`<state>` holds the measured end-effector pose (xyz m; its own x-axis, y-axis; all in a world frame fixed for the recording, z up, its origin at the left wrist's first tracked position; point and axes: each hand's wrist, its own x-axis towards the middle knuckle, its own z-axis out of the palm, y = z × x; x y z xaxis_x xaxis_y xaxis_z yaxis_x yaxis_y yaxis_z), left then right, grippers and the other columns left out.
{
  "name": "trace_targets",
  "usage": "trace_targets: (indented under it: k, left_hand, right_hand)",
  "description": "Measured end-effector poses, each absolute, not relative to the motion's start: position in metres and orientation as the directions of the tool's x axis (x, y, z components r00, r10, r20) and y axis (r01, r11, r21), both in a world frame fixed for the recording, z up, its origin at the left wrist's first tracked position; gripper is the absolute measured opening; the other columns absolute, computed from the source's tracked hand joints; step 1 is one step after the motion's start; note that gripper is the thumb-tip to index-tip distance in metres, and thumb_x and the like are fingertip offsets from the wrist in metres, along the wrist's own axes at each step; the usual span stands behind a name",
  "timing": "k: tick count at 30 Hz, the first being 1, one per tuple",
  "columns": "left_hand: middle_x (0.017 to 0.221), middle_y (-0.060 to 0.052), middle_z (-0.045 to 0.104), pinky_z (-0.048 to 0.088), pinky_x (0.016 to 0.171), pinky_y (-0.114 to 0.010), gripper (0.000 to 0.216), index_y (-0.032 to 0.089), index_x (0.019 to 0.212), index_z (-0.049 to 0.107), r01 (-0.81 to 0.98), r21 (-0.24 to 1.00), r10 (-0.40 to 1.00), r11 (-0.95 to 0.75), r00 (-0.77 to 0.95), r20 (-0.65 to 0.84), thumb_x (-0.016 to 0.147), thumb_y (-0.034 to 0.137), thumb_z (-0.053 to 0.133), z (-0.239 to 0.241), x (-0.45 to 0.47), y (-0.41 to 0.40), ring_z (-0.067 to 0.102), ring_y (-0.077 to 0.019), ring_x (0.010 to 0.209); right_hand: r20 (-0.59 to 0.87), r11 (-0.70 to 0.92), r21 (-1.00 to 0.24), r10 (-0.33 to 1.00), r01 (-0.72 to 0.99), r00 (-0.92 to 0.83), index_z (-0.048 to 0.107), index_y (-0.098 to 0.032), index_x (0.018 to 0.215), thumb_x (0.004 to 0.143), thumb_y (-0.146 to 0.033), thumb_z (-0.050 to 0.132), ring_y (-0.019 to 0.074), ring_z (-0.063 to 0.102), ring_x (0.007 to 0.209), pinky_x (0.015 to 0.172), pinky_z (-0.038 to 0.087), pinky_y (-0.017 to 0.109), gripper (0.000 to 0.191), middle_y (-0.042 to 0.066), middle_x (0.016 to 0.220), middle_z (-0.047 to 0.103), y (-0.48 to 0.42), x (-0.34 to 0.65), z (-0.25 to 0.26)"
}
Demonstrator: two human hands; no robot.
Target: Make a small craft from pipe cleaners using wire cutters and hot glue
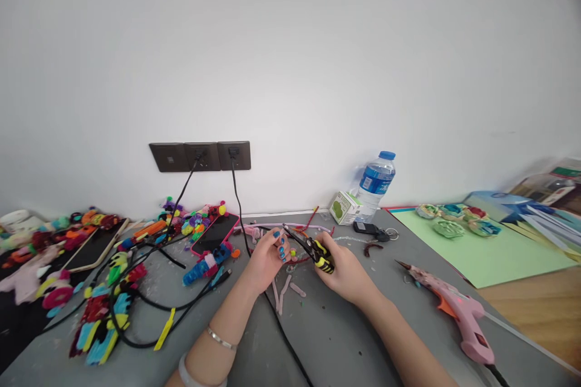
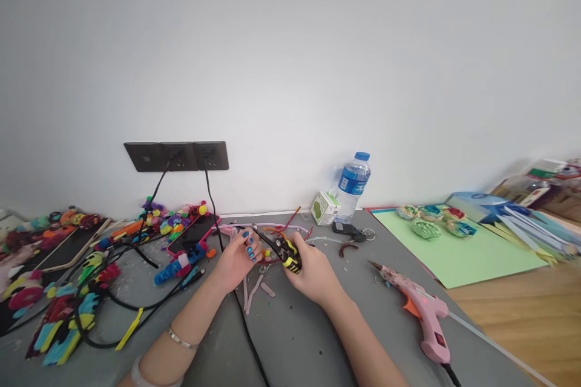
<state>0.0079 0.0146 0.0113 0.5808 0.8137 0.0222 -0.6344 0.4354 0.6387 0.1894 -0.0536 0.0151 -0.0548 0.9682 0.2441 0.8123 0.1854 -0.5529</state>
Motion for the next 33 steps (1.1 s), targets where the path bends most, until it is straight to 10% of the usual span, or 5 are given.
trace_targets:
  k: [33]
  left_hand:
    - [0.055, 0.004, 0.036, 0.035, 0.056, -0.025, 0.026, 0.016, 0.059, 0.046, -0.644, 0.578, 0.793, 0.501, 0.609, -0.009, 0.078, 0.021, 0.064, 0.0068, 0.0073, 0.0167, 0.036, -0.0102, 0.054]
  right_hand:
    - [0.188, 0.206, -0.575, 0.975, 0.792, -0.118, 0.040, -0.024, 0.104, 0.073, -0.019, 0.049, 0.0224, 0.060, 0.075, 0.065, 0.040, 0.027, 0.032, 0.004, 0.090, 0.065, -0.0552, 0.1908, 0.0096]
